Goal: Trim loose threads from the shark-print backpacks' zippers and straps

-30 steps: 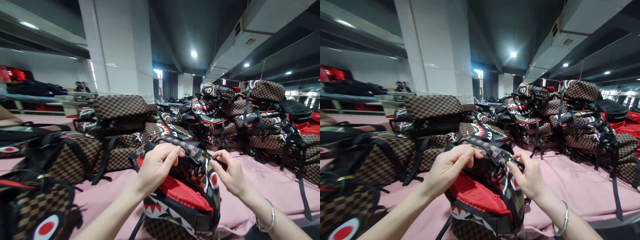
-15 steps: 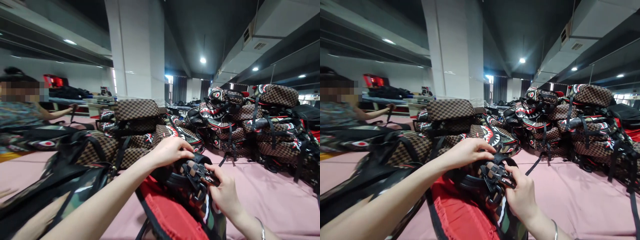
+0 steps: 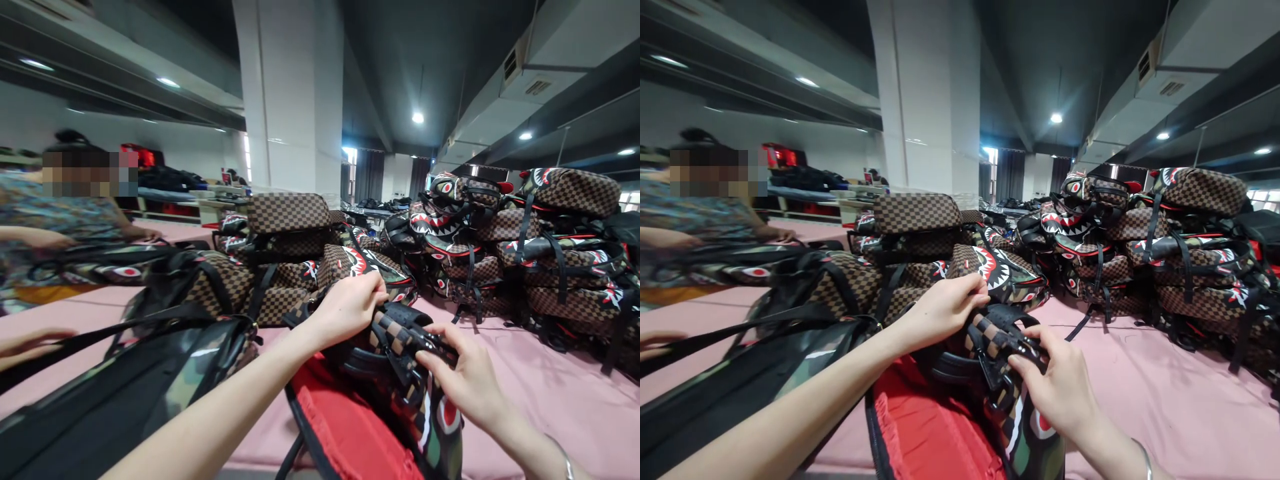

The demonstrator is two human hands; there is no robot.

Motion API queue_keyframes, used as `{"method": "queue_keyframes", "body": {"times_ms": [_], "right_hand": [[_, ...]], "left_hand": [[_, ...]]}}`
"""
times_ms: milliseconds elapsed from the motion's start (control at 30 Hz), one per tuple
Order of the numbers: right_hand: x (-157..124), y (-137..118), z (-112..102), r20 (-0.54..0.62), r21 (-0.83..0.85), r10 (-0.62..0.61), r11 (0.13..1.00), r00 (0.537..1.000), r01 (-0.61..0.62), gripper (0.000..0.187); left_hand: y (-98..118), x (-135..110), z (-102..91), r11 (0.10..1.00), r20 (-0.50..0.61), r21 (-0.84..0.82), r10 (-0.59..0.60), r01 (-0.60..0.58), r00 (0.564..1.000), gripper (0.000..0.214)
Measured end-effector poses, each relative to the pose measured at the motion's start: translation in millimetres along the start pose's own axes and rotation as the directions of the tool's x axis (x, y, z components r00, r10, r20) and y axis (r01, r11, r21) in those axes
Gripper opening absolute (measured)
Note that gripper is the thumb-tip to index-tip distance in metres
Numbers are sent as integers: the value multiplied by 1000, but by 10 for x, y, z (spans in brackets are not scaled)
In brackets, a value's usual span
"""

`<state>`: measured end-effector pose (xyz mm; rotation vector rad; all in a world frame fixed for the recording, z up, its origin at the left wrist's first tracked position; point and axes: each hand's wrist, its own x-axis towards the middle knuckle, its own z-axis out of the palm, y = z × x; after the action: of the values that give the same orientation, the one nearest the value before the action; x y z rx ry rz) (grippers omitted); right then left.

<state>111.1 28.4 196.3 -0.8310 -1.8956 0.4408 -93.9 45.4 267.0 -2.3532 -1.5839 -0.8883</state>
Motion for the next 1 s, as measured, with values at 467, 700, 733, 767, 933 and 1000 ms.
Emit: {"method": "queue_keyframes", "body": {"times_ms": [467, 700, 733, 767, 933, 1000], "right_hand": [[573, -454, -2, 196, -409, 29, 911, 980, 54, 11], [619, -515, 28, 220, -520, 69, 852, 973, 57, 11], [631, -513, 29, 238, -511, 58, 857, 970, 74, 10], [640, -507, 27, 257, -497, 47, 863, 965, 90, 10], [564, -360, -44, 268, -409, 38, 909, 963, 78, 16], [454, -218, -78, 146, -307, 10, 951, 989, 36, 24]], "left_hand": [[-14, -103, 28, 992, -98, -118, -53, 41, 994, 13], [-22, -97, 34, 994, -94, -98, -58, 49, 994, 12], [-18, -101, 32, 995, -93, -91, -59, 51, 994, 12], [-11, -109, 30, 995, -95, -88, -61, 53, 994, 11], [30, -132, 45, 985, -151, -165, -74, 48, 986, 8], [18, -75, 75, 961, -250, -274, -112, 40, 962, 11]]}}
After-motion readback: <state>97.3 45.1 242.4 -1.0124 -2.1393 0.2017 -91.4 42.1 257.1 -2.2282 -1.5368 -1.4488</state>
